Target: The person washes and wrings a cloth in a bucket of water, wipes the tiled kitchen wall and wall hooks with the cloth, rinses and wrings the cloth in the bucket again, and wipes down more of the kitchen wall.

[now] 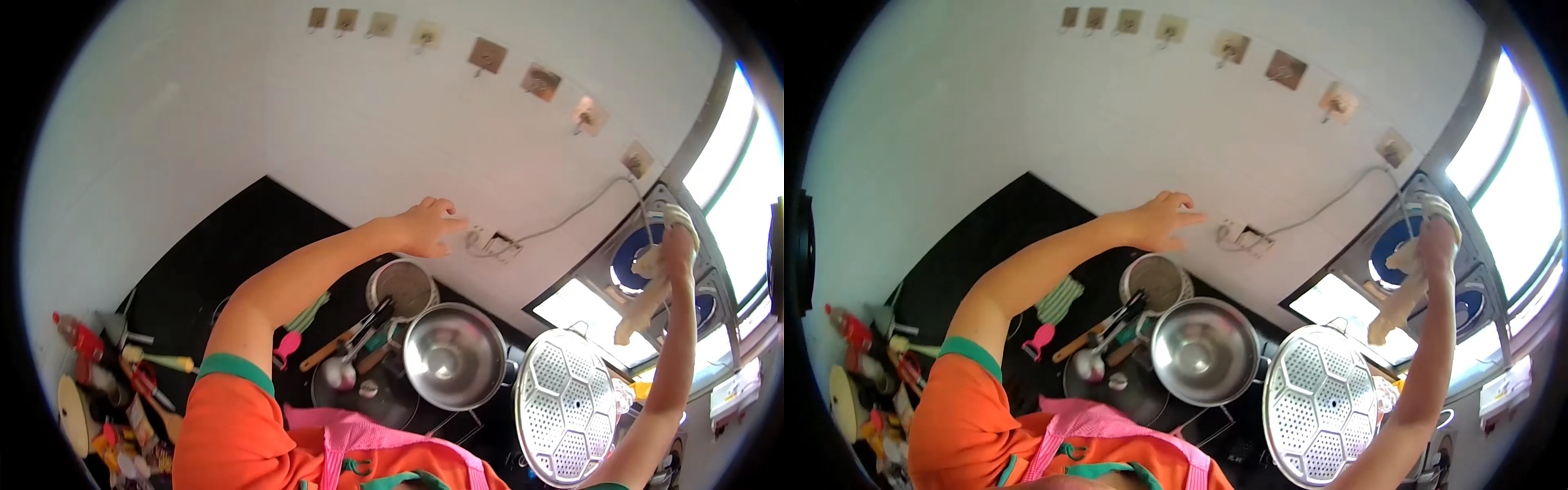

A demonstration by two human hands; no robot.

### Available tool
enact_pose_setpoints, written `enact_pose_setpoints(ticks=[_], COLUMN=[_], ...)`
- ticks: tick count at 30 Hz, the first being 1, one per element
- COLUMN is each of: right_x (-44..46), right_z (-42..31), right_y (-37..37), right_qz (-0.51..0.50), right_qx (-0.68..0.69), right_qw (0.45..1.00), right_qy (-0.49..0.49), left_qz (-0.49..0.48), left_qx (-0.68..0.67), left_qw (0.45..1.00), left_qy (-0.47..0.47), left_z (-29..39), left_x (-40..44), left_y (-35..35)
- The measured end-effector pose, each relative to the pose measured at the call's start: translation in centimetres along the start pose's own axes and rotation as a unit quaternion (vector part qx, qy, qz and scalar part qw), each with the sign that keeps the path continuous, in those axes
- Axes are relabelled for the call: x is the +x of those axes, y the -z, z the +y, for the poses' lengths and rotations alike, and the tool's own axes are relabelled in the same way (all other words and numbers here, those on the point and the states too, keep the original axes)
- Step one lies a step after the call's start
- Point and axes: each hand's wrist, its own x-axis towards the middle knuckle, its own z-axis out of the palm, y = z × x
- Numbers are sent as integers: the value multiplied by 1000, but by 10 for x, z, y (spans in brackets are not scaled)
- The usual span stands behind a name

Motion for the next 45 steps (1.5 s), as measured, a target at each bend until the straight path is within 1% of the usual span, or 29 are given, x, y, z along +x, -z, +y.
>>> enact_pose_setpoints(ticks=[1,4,6,8,12,14,15,16,17,19,20,23,25,27,30,31,33,34,35,36,37,38,39,40,41,42,43,44,45], right_x=[-9,-30,-37,-39,-57,-75,-84,-94,-102,-116,-122,-146,-169,-193,-245,-272,-327,-356,-389,-426,-458,-496,-536,-572,-611,-647,-681,-713,-742], right_z=[-5,-37,-63,-79,-159,-198,-216,-233,-248,-274,-288,-330,-361,-389,-437,-451,-484,-499,-513,-528,-541,-552,-555,-555,-560,-558,-559,-560,-554], right_y=[3,17,28,15,35,45,50,55,59,72,81,109,129,148,171,186,201,205,211,223,222,234,241,258,265,287,304,322,345], right_qz=[-27,-46,-13,37,-76,-31,-8,43,12,-47,-54,-60,-55,-110,-174,-215,-271,-291,-308,-382,-433,-443,-503,-571,-582,-597,-603,-623,-678], right_qx=[20,50,82,138,243,323,362,397,426,480,497,551,586,595,612,619,626,613,600,623,609,600,607,578,580,578,559,543,516], right_qw=[999,998,996,986,965,935,915,886,872,840,824,765,717,685,630,611,542,516,490,415,379,345,290,275,223,177,163,153,175], right_qy=[-13,-16,36,89,64,142,177,235,239,249,267,328,374,405,445,444,491,522,552,541,546,570,543,515,525,527,545,542,493], left_qz=[-2,-4,24,53,49,74,57,52,47,61,71,32,49,66,121,152,218,260,300,314,379,438,489,529,563,593,616,644,663], left_qx=[-16,-86,-130,-151,-239,-281,-328,-348,-370,-392,-401,-308,-382,-389,-442,-459,-491,-540,-585,-620,-668,-699,-720,-724,-724,-731,-746,-742,-737], left_qw=[1000,994,988,981,950,930,909,882,852,823,807,841,794,786,733,712,665,601,535,456,393,296,201,133,67,52,53,22,1], left_qy=[8,63,85,107,196,227,253,312,369,408,427,443,471,476,503,509,520,529,530,556,505,482,448,423,393,334,246,188,130], left_z=[3,18,36,64,125,150,167,183,199,228,240,279,302,318,341,346,359,368,381,402,405,415,428,442,457,474,492,514,535], left_x=[-23,-79,-116,-155,-240,-287,-306,-328,-349,-387,-404,-439,-451,-461,-473,-479,-494,-500,-510,-520,-531,-546,-561,-576,-593,-613,-632,-650,-666], left_y=[-3,-14,-24,-31,-52,-72,-69,-76,-84,-105,-117,-150,-165,-181,-204,-218,-250,-254,-251,-221,-252,-260,-263,-264,-266,-273,-282,-290,-294])
